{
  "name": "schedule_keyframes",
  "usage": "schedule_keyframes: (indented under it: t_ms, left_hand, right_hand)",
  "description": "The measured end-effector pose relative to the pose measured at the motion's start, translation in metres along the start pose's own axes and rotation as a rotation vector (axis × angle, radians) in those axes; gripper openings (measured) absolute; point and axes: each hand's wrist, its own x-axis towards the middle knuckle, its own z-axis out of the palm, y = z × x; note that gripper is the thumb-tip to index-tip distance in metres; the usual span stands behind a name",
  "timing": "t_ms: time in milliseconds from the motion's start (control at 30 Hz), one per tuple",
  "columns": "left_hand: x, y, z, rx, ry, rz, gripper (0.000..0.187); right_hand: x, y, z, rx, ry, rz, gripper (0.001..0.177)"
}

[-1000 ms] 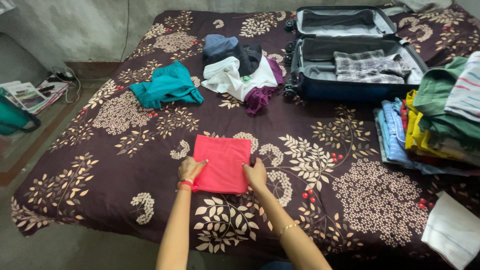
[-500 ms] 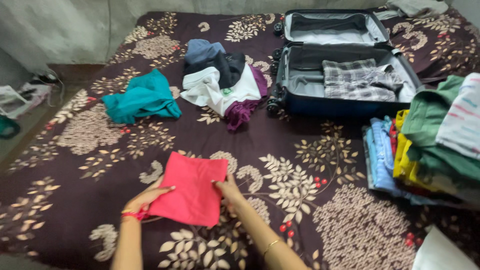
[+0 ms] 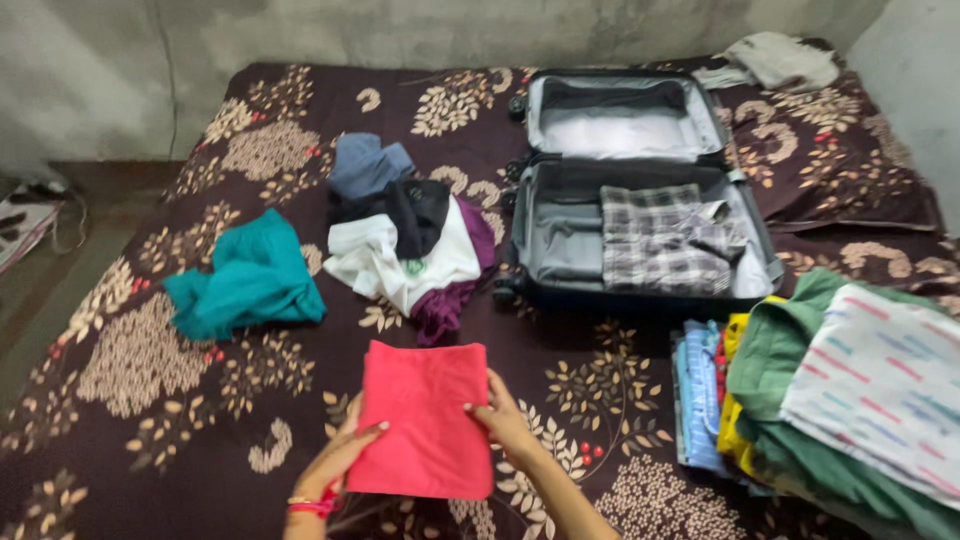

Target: The person folds several items of clothing on a bed and places them into an open suitcase, including shirts, a pair of pants, and a patterned garment.

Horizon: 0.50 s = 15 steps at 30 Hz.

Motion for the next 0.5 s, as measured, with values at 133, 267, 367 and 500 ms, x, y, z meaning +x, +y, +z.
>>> schedule_keyframes:
  t_ms: [133,267,367,500]
  left_hand:
    - [0.036,0.066,0.046,-0.029,-0.129,0.155,0.091]
    - [0.071,0.146,0.087,-0.014,-0.235,0.217,0.09]
    - [0.11,0.183,0.121,-0.003,-0.294,0.212,0.084]
    - [0.189,0.199,0.172,-0.04,-0.365,0.344,0.072]
  right_hand:
    - [0.011,-0.06,-0.045,-0.131,0.133,0.002,0.071]
    - [0.034,-0.109,-0.089,0.035,0.12,-0.169,0.073]
    - [0.061,-0.138,-0.137,0.109,0.204,-0.154,0.071]
    - [0.102,-0.161,-0.209,0.127,0.28,-0.247,0.08]
